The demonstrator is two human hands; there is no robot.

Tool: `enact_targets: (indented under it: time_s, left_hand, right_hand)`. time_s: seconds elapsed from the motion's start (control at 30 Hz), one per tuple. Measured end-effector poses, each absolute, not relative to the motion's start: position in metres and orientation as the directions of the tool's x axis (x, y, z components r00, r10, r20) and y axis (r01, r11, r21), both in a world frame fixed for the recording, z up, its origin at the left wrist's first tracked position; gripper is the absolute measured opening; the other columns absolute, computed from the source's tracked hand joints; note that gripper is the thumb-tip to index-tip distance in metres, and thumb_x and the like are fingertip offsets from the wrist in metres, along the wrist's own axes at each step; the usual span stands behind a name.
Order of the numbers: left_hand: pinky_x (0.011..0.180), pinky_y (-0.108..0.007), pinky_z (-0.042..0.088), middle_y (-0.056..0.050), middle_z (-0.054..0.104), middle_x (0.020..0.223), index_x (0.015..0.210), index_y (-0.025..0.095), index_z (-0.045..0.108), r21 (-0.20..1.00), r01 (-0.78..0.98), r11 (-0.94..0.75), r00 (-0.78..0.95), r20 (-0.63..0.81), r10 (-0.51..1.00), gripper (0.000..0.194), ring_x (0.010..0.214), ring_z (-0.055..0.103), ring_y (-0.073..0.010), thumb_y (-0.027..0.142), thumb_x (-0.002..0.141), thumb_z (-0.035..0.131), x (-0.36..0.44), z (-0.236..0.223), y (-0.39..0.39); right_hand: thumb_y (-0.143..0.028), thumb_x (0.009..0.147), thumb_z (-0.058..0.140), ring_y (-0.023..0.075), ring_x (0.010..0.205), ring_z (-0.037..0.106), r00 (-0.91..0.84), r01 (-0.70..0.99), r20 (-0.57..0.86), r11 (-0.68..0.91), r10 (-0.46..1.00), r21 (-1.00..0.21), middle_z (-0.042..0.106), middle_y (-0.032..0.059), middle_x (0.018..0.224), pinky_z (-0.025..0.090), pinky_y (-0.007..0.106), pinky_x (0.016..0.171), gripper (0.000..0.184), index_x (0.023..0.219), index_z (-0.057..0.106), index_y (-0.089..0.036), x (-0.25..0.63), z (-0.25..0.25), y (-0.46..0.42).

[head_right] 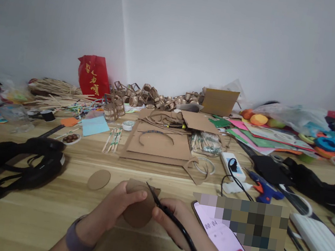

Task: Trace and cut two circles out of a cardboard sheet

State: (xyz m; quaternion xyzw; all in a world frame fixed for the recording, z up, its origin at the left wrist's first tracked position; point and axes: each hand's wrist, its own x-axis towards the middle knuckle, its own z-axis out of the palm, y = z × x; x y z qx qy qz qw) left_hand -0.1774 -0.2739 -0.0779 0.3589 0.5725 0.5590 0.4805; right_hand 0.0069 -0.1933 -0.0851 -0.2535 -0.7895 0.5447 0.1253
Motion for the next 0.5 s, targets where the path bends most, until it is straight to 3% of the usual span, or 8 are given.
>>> enact_targets:
  time_s: [0.5]
  left_hand:
    - [0.090, -0.041, 0.053, -0.007, 0.083, 0.096, 0.091, 0.019, 0.080, 0.982, -0.133, 0.131, -0.231, -0.160, 0.960, 0.033, 0.098, 0.073, -0.0321, 0.039, 0.065, 0.081, -0.1845, -0.0878, -0.2722]
  right_hand:
    - [-0.099, 0.081, 0.036, 0.0082, 0.043, 0.025, -0.863, 0.264, -0.072, 0.324, 0.499, -0.909, 0.032, -0.0081, 0.049, 0.014, 0.025, 0.041, 0.075, 0.067, 0.041, -0.025, 0.0070, -0.0863, -0.1900]
